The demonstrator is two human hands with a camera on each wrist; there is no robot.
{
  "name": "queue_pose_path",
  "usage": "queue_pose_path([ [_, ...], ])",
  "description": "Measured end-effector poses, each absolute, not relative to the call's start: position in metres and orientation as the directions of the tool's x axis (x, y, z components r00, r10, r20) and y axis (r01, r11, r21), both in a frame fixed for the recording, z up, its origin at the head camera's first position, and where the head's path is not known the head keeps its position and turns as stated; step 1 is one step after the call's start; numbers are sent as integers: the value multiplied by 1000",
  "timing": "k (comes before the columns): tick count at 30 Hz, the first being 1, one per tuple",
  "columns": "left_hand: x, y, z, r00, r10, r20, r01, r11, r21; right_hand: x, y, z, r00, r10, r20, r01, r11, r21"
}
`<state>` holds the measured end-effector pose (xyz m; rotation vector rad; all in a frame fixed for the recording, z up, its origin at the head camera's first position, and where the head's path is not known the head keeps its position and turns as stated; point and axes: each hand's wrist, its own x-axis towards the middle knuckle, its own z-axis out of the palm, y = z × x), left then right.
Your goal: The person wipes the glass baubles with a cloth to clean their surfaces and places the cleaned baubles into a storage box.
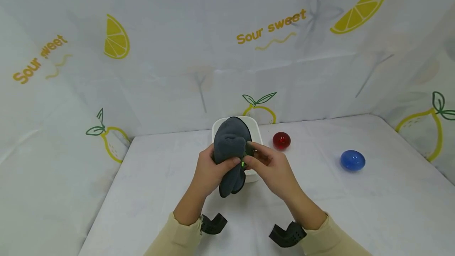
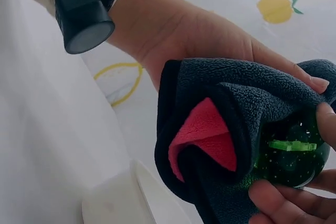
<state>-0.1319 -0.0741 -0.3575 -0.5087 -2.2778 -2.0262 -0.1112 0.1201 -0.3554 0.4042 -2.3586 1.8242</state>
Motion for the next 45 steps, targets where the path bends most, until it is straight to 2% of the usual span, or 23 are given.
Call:
queue_pose_path([
  [4, -132, -74, -356, -941, 216, 261, 281, 70, 957, -108, 118, -354, -939, -72, 337, -342, 306, -888],
  [11, -132, -72, -358, -927, 257, 272, 302, 88, 949, -108, 115, -356, -887, 52, 459, -438, 217, -872],
  [19, -133, -70, -364, -906, 285, 312, 337, 42, 941, -110, 114, -359, -931, 126, 342, -334, 83, -939],
  [25, -131, -66, -364, -921, 258, 290, 306, 20, 952, -110, 111, -360, -951, 137, 277, -276, 21, -961],
  [29, -130, -66, -363, -933, 224, 284, 287, -16, 958, -108, 111, -361, -919, 72, 387, -380, 92, -920],
  [35, -131, -67, -362, -929, 207, 307, 295, -87, 951, -112, 116, -364, -799, -90, 595, -595, 268, -758],
  [41, -131, -68, -361, -930, 221, 294, 285, -74, 956, -116, 123, -364, -758, -104, 643, -621, 414, -665],
  [45, -131, -69, -360, -929, 220, 299, 292, -62, 954, -116, 123, -363, -786, -116, 608, -592, 428, -683],
])
